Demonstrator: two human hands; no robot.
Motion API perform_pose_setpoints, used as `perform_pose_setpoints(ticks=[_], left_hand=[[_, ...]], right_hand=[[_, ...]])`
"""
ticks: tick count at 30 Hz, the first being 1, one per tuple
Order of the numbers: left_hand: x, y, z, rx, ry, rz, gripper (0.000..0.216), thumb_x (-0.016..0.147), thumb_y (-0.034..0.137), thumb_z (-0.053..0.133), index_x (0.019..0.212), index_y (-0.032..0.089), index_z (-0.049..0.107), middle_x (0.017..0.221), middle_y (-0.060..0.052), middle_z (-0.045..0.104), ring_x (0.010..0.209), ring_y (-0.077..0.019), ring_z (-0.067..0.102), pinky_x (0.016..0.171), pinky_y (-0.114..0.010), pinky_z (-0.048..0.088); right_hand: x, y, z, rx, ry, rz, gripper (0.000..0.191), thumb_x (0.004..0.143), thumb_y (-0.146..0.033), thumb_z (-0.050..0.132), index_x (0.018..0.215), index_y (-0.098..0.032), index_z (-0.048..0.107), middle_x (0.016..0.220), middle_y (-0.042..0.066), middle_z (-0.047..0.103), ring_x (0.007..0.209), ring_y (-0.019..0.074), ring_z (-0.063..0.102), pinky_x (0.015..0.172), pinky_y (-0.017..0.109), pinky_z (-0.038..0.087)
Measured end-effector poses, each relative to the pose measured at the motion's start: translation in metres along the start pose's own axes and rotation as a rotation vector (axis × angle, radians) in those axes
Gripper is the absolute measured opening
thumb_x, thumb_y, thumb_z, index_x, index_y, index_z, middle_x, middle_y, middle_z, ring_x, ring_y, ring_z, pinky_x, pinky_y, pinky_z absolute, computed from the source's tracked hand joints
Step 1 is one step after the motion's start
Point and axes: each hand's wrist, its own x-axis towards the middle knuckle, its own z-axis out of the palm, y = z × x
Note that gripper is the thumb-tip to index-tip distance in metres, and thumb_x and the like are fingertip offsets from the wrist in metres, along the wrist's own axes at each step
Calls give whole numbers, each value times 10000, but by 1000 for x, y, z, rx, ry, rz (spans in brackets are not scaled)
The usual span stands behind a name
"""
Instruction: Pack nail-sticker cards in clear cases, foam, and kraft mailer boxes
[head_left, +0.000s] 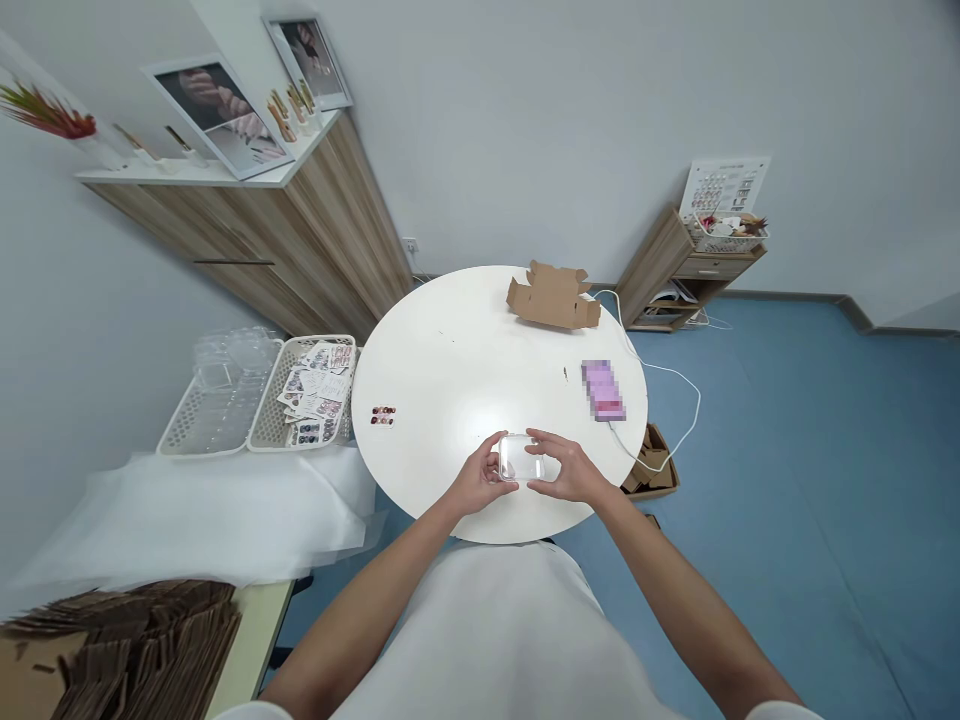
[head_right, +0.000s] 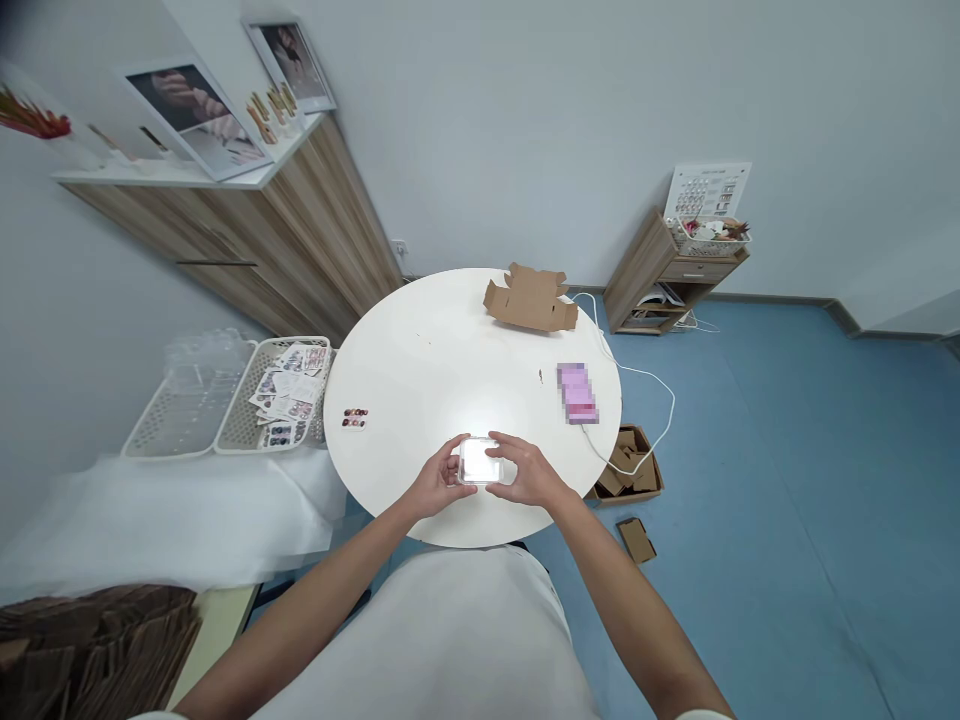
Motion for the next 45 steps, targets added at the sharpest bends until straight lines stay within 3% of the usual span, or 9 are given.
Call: perform_pose_setpoints(ticks=[6, 17, 37, 42, 45], left_hand=[[-2, 1, 0, -81, -14, -9, 815, 582, 252, 721, 1279, 230, 299, 897, -61, 578, 807, -163, 571, 703, -305, 456], [0, 1, 4, -159, 6, -1, 922, 551, 251, 744, 1313, 272, 226, 1006, -80, 546, 902, -178, 549, 763, -328, 451], [0, 4, 2, -241, -94, 26, 846, 610, 215, 713, 1299, 292, 228, 1029, -77, 537, 942, -198, 542, 790, -360, 449], [2, 6, 4, -287, -98, 38, 899, 640, 210, 693, 1330, 328, 128, 1130, -102, 501, 1033, -237, 514, 819, -397, 438], [5, 8, 2, -288, -117, 76, 812, 637, 208, 693, 1298, 300, 232, 1219, -124, 442, 1081, -260, 486, 863, -416, 411]], right_hand=[[1, 1, 3, 52, 45, -15, 484, 529, -308, 722, 993, -253, 595, 1226, 81, 496, 1075, 261, 506, 876, 437, 419], [3, -6, 12, -73, 77, -41, 432, 580, -308, 661, 996, -233, 568, 1216, 100, 485, 1094, 259, 466, 869, 427, 404], [7, 3, 19, -40, 165, -161, 433, 533, -297, 676, 936, -221, 538, 1148, 107, 505, 1036, 247, 504, 811, 387, 451], [8, -1, 16, -33, 187, -135, 420, 566, -297, 651, 955, -222, 510, 1159, 110, 497, 1065, 253, 486, 832, 397, 436], [9, -10, 11, -68, 129, -125, 448, 602, -292, 632, 1018, -219, 482, 1216, 113, 461, 1121, 251, 439, 871, 406, 406]])
